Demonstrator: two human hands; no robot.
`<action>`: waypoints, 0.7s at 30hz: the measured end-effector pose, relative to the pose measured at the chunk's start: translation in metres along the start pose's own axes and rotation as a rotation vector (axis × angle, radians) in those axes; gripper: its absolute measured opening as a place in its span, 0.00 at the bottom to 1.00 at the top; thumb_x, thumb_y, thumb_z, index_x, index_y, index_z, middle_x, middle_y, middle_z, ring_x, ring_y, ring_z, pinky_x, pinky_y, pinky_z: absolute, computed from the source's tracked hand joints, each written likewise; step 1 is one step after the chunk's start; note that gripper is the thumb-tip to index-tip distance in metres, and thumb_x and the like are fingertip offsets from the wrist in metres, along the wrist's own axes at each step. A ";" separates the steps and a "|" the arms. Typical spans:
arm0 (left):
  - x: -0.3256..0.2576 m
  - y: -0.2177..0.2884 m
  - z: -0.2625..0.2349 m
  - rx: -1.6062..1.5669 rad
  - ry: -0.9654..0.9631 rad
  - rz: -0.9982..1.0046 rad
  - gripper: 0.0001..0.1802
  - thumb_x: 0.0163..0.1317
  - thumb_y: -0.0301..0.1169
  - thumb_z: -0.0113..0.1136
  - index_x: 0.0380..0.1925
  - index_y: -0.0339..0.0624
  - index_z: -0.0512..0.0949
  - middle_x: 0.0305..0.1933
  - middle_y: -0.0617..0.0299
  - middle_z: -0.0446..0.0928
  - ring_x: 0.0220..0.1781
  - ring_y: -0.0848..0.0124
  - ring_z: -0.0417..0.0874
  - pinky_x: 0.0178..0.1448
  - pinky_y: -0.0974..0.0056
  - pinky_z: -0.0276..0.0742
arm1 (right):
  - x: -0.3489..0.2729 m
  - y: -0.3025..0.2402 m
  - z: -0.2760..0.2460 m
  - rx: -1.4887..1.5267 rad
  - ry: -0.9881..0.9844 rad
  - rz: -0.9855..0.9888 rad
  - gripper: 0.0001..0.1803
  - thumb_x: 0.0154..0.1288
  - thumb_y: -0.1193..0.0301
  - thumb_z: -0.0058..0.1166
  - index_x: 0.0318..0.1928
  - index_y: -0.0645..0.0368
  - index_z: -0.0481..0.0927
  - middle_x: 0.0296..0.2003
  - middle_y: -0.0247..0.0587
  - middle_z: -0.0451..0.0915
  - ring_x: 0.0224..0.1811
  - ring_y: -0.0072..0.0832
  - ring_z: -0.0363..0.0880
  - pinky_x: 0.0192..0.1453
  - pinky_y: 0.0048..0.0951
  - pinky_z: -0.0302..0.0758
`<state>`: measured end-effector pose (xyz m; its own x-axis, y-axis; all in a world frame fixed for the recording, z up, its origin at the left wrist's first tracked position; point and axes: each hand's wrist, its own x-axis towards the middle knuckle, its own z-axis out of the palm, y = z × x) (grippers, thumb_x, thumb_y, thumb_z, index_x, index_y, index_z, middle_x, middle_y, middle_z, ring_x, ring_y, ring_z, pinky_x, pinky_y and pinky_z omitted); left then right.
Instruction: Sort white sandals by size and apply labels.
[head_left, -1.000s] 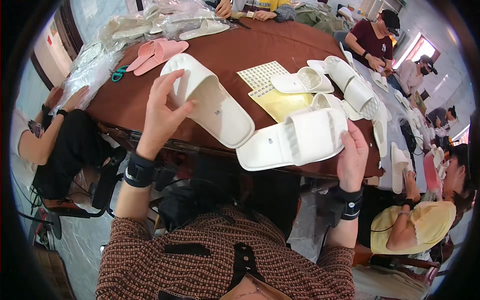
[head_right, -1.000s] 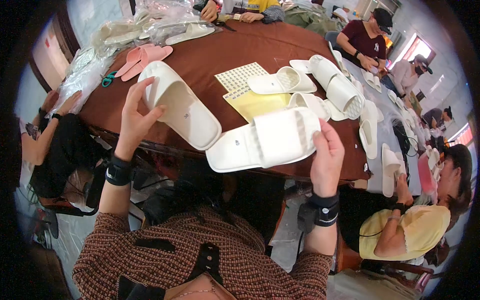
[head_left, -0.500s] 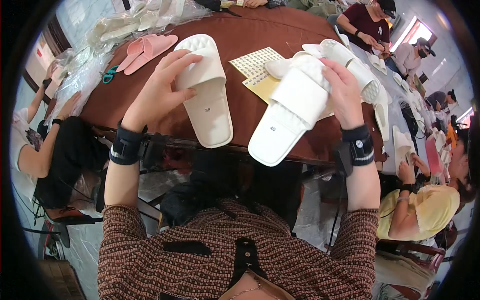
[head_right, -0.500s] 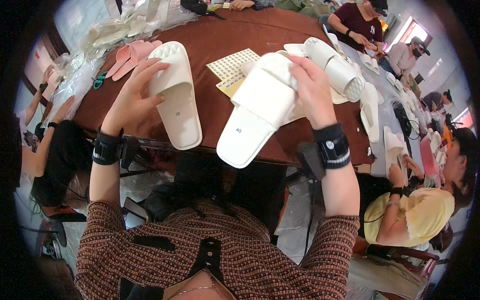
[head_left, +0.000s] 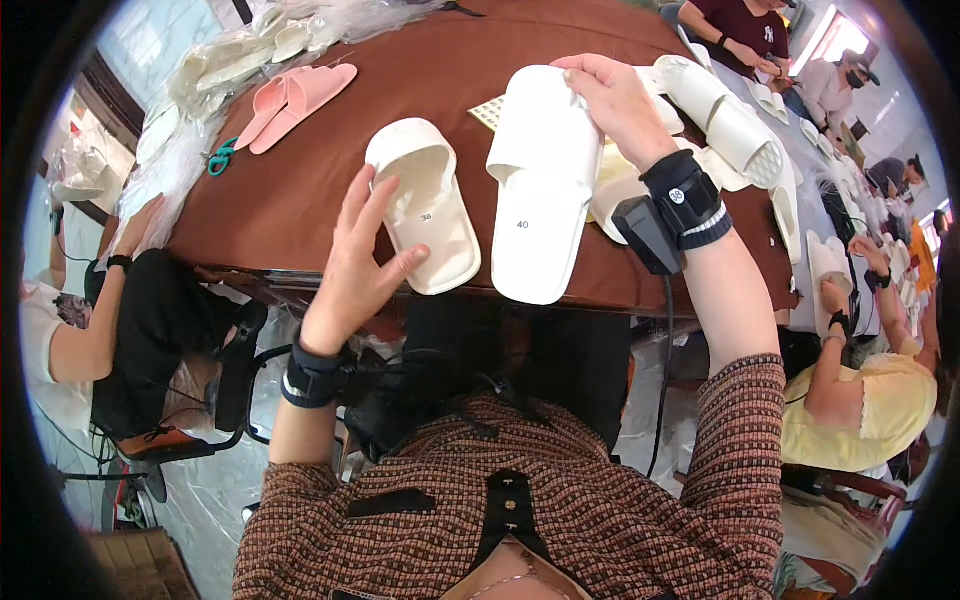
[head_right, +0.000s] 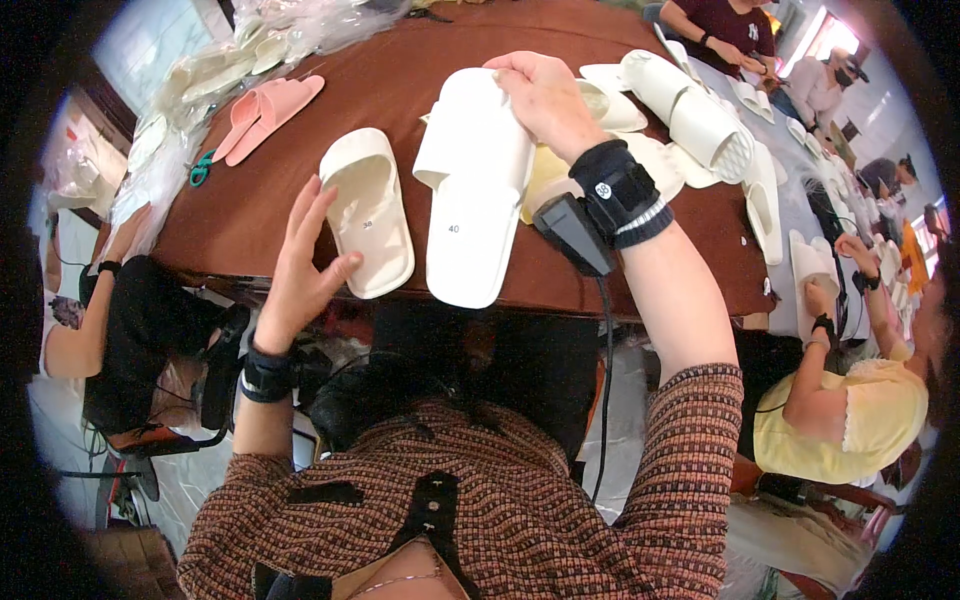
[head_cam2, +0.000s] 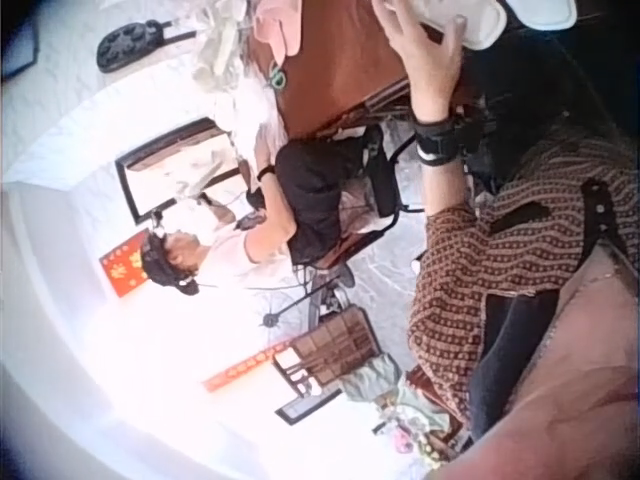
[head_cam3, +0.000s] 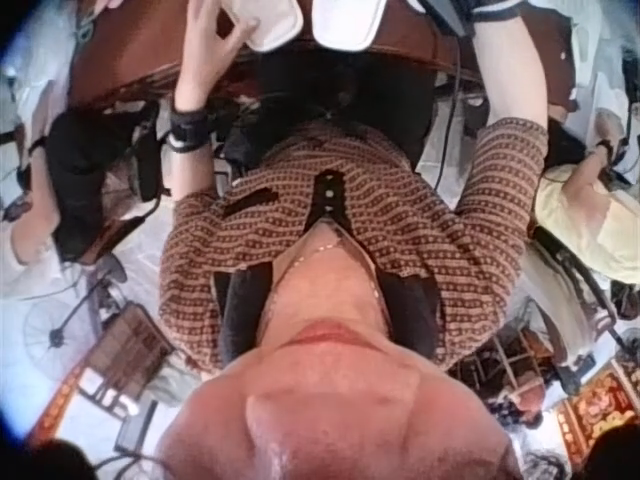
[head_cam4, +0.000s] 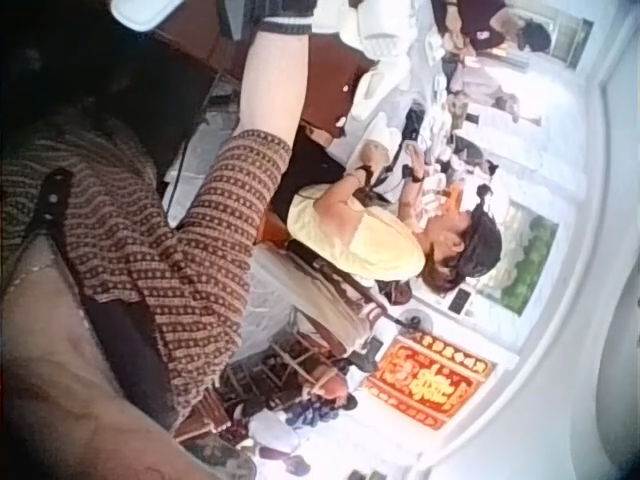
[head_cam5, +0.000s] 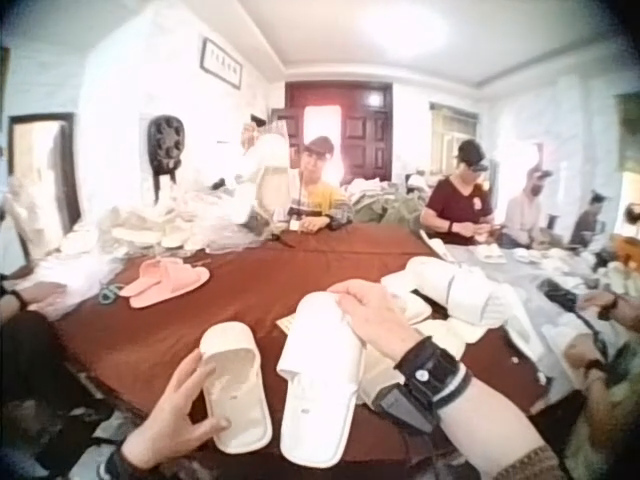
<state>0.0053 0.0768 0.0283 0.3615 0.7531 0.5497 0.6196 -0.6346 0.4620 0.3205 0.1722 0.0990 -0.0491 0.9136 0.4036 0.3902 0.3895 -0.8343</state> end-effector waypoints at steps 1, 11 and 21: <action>-0.007 0.004 -0.001 -0.012 0.010 -0.032 0.42 0.53 0.34 0.73 0.67 0.39 0.65 0.75 0.38 0.53 0.75 0.43 0.58 0.73 0.49 0.60 | 0.001 -0.007 0.004 -0.057 -0.009 0.025 0.17 0.68 0.67 0.48 0.49 0.64 0.82 0.35 0.40 0.84 0.34 0.24 0.79 0.41 0.27 0.76; -0.023 0.016 0.008 0.056 -0.037 -0.110 0.47 0.49 0.35 0.74 0.69 0.40 0.62 0.79 0.43 0.45 0.78 0.46 0.52 0.75 0.50 0.55 | -0.020 -0.001 0.022 -0.349 -0.149 -0.251 0.19 0.69 0.68 0.48 0.54 0.66 0.76 0.49 0.58 0.81 0.53 0.49 0.79 0.59 0.39 0.73; -0.031 0.005 0.015 0.030 -0.011 -0.081 0.40 0.50 0.38 0.73 0.62 0.36 0.70 0.78 0.41 0.49 0.72 0.45 0.60 0.73 0.49 0.56 | -0.113 -0.020 0.041 0.058 -0.196 -0.091 0.11 0.68 0.76 0.50 0.48 0.67 0.80 0.40 0.48 0.84 0.43 0.32 0.83 0.50 0.29 0.78</action>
<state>0.0077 0.0532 0.0028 0.3165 0.8039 0.5036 0.6675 -0.5660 0.4839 0.2806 0.0662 0.0551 -0.2618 0.8772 0.4026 0.3226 0.4727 -0.8201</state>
